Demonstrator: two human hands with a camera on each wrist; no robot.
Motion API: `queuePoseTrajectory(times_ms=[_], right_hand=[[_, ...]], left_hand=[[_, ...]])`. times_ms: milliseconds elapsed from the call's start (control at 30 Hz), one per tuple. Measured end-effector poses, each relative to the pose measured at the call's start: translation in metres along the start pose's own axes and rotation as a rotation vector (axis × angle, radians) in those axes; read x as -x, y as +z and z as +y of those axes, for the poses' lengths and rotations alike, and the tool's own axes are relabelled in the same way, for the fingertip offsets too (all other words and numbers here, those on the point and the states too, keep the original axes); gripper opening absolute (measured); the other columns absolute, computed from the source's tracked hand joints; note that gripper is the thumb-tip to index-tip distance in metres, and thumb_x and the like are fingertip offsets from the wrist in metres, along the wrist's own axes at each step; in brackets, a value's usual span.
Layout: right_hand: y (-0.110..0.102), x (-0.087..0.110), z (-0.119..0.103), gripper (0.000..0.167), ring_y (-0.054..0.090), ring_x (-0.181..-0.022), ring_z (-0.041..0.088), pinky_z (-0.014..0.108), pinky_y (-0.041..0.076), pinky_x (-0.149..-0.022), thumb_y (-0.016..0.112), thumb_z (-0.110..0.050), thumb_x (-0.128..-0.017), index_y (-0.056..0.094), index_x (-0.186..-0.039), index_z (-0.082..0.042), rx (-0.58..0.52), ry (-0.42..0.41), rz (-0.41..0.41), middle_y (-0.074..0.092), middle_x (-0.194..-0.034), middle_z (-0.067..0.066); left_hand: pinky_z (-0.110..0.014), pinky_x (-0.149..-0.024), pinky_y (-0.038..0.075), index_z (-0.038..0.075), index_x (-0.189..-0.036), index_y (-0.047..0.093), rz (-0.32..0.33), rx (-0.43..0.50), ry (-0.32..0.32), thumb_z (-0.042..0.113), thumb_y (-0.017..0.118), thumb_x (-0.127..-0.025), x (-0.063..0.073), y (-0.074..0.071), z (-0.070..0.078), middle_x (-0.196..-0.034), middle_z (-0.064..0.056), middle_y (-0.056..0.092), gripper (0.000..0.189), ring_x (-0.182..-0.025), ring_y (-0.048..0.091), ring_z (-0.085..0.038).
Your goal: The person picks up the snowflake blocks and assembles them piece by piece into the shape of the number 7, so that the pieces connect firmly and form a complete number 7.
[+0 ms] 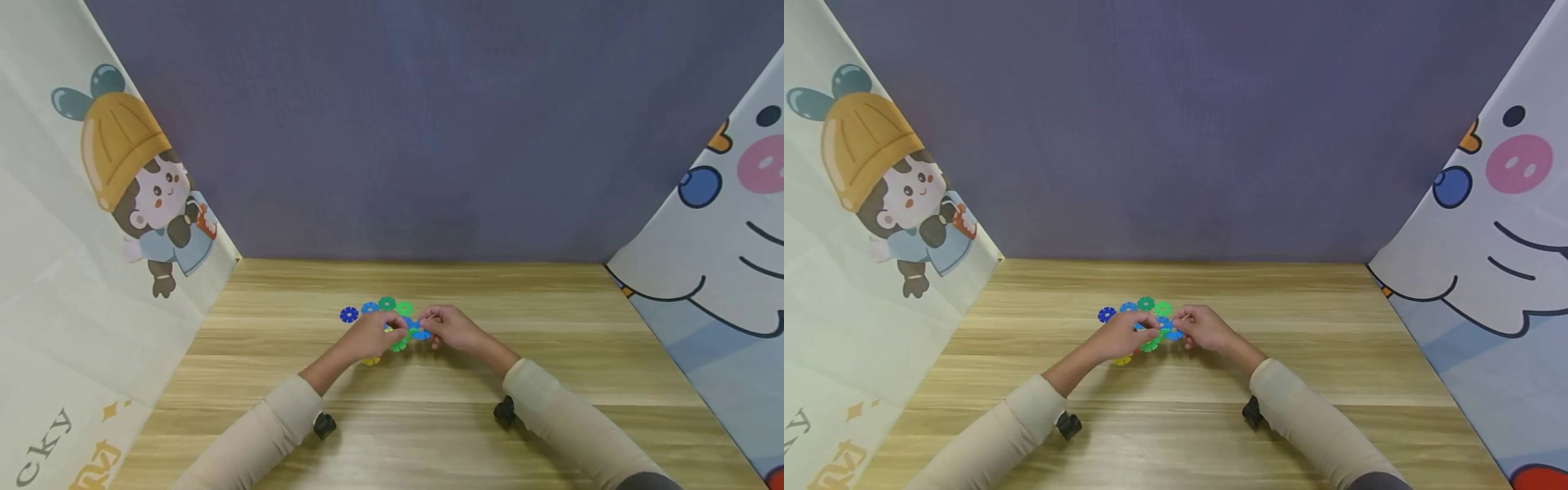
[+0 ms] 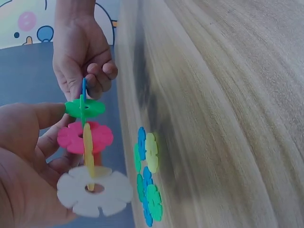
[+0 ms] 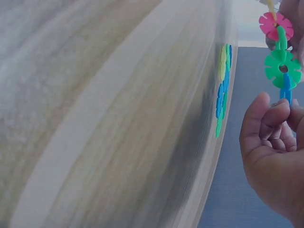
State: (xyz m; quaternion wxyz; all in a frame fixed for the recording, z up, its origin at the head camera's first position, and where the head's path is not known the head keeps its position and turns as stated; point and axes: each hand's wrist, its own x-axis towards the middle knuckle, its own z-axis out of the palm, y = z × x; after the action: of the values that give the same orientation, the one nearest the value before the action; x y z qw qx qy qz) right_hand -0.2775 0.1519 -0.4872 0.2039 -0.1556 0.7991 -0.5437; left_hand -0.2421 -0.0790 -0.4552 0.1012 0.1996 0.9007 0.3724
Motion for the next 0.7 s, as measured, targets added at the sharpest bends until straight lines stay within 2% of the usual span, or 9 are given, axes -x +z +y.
queuePoseTrajectory(times_ms=[133,167,300,367,567,700], right_hand=[[-0.001,0.000,0.000,0.025,0.055,-0.063,0.012,0.032,0.058,-0.065,0.056,-0.018,-0.106,0.064,-0.118,0.002,0.018,-0.013,-0.002,0.055,-0.073,-0.001],[-0.001,-0.001,-0.001,0.025,0.054,-0.063,0.012,0.032,0.058,-0.065,0.056,-0.018,-0.106,0.065,-0.117,0.002,0.018,-0.019,-0.006,0.054,-0.073,-0.001],[0.001,-0.002,-0.005,0.022,0.054,-0.063,0.012,0.034,0.058,-0.066,0.058,-0.018,-0.105,0.066,-0.112,0.001,0.030,-0.044,-0.025,0.055,-0.072,-0.001],[0.002,-0.002,-0.008,0.021,0.055,-0.063,0.013,0.037,0.059,-0.067,0.058,-0.018,-0.105,0.067,-0.107,0.000,0.041,-0.053,-0.032,0.055,-0.072,0.000],[0.007,-0.006,-0.011,0.019,0.059,-0.061,0.014,0.038,0.058,-0.067,0.060,-0.018,-0.104,0.066,-0.102,0.000,0.050,-0.041,-0.036,0.062,-0.073,0.002],[0.009,-0.008,-0.013,0.017,0.060,-0.061,0.014,0.037,0.057,-0.067,0.061,-0.017,-0.103,0.063,-0.102,0.000,0.041,-0.034,-0.043,0.064,-0.074,0.002]], left_hand=[[-0.035,-0.067,0.055,0.013,-0.119,0.069,-0.017,0.063,-0.029,0.029,0.061,-0.102,0.000,0.000,0.000,-0.110,-0.003,0.072,0.025,-0.072,0.067,-0.018],[-0.034,-0.065,0.055,0.012,-0.120,0.069,-0.017,0.078,-0.035,0.029,0.060,-0.102,0.000,0.000,0.000,-0.110,-0.005,0.072,0.026,-0.073,0.066,-0.017],[-0.030,-0.068,0.054,0.010,-0.126,0.065,-0.026,0.130,-0.057,0.028,0.058,-0.103,-0.001,0.003,0.000,-0.109,-0.008,0.071,0.029,-0.080,0.065,-0.014],[-0.030,-0.065,0.053,0.009,-0.127,0.064,-0.037,0.159,-0.066,0.026,0.057,-0.104,-0.001,0.004,-0.001,-0.108,-0.008,0.070,0.029,-0.078,0.064,-0.014],[-0.022,-0.050,0.045,0.009,-0.129,0.062,-0.044,0.201,-0.074,0.023,0.057,-0.104,-0.001,0.007,-0.003,-0.101,-0.005,0.068,0.030,-0.059,0.054,-0.011],[-0.021,-0.050,0.043,0.008,-0.132,0.061,-0.041,0.222,-0.061,0.020,0.058,-0.103,-0.001,0.008,-0.003,-0.095,-0.004,0.066,0.032,-0.056,0.050,-0.008]])
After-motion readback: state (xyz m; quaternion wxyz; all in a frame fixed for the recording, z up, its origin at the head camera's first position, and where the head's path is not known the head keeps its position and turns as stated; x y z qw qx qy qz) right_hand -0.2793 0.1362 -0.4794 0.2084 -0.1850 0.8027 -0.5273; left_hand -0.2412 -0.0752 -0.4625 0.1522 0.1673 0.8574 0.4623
